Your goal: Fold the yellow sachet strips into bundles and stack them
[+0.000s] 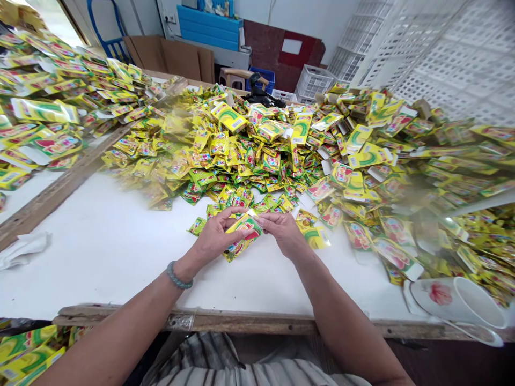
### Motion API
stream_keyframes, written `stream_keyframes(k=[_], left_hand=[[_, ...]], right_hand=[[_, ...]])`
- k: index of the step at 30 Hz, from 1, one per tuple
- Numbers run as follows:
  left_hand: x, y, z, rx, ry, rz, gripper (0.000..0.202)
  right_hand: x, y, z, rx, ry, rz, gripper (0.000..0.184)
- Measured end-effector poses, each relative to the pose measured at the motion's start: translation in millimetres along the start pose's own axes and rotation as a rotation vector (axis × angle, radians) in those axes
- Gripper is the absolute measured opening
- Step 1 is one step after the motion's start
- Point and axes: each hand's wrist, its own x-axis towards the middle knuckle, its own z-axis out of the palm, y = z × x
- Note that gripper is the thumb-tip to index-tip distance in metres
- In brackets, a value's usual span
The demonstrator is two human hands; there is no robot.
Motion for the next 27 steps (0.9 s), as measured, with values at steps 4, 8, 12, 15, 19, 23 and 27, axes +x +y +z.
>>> stream_keyframes(k=[4,8,12,15,19,23,27], left_hand=[[0.5,-0.7,-2.5,-0.014,0.016,0.058,0.059],[2.4,-2.0,-3.4,-0.018,0.037,0.098,0.058],[2.4,0.3,-2.4,-0.034,0.052,0.112,0.058],[1.4,2.5,-2.4,-0.051,0.036,0.086,0.064],[0.0,1.5,-5.1,-0.04,-0.003,0.081,0.063],[-0.9,-0.9,-6.9,0.003,0.051,0.088,0.059],[0.1,-1.2,-4.9,-0.01,0.126,0.072,0.057]], right_hand=[[-4.2,-8.3,-6.2,-0.033,-0.136,-0.043,0.032],[-10.7,-13.6,-0.7,-0.161,-0.084,-0.109,0.033],[-12.1,-13.0,3.8,-0.183,0.008,-0.141,0.033],[-9.5,-10.9,0.5,-0.157,0.006,-0.124,0.033],[-7.9,-11.1,-5.7,-0.198,-0.036,-0.109,0.034],[-12.5,-16.4,-5.2,-0.246,-0.099,-0.128,0.03],[-16.6,-18.3,-0.7,-0.267,-0.091,-0.139,0.031]])
